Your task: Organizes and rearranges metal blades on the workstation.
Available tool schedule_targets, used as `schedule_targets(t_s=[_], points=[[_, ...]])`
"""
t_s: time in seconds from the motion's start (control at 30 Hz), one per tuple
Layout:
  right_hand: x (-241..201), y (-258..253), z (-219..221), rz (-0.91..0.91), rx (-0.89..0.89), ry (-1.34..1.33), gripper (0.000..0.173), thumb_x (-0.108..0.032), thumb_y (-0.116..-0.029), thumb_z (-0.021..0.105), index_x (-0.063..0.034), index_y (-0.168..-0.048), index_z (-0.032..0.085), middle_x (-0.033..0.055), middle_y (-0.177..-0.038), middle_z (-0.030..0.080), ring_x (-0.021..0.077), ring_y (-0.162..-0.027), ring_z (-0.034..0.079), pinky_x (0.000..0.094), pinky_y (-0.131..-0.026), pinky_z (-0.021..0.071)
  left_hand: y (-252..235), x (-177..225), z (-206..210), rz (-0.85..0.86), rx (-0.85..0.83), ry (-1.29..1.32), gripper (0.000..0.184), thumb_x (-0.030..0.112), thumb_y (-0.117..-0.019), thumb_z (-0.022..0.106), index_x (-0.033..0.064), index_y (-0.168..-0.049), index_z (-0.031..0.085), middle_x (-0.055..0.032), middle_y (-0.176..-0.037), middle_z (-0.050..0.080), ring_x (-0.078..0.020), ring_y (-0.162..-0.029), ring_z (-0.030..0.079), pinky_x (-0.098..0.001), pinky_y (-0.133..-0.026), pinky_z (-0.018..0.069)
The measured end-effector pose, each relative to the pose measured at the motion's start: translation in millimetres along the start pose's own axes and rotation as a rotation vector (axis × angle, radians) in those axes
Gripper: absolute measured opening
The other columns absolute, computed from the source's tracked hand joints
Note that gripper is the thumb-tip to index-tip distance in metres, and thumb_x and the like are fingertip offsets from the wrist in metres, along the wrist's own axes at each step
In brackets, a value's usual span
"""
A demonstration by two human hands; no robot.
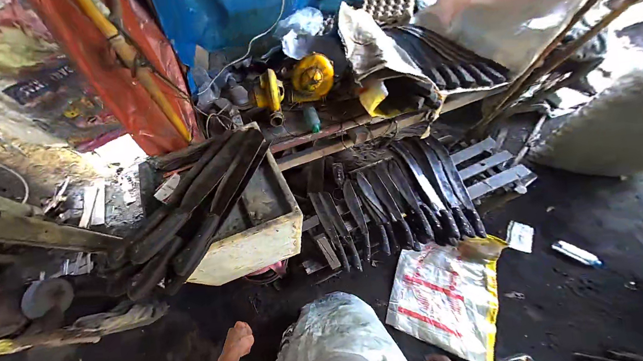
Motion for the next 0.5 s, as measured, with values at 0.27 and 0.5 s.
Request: schedule_targets(t_s=[0.27, 0.5], points=[[-132.2, -76.9, -4.5, -0.089, -0.121, -0.081, 0.045, -0.028, -0.1069, 0.054, -0.0062, -0.146, 0.05, 0.0233, -0.125, 0.067, 0.039, -0.094, 0.073, 0.0588, -0.078, 0.0606, 25.2, -42.2, -14.3, -0.089, 0.168, 0.236, 0.028, 0.023, -0.098, 0.061, 0.0047, -0.117, 0.07, -0.0168, -0.098, 0.075, -0.0287, -0.083, 0.075, -0.0503, -0.077, 0.0622], [-105.2, -124.1, 29.5, -0.103, -0.246, 0.155, 0.041, -0.016, -0.1011, 0.06, -0.0049, -0.14, 0.056, 0.0246, -0.12, 0.07, 0.0409, -0.099, 0.072, 0.0605, -0.085, 0.0592, 91.0, -32.0, -19.2, -0.125, 0.283, 0.283, 0.026, 0.022, -0.101, 0.06, 0.0051, -0.119, 0.071, -0.0153, -0.102, 0.075, -0.0271, -0.087, 0.075, -0.0497, -0.082, 0.0622]])
Point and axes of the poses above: each hand's wrist, its own y-axis away from the middle knuckle, its own z-axis out of the palm, x = y × z, the point moved 8 cm from there along -y, towards the middle knuckle
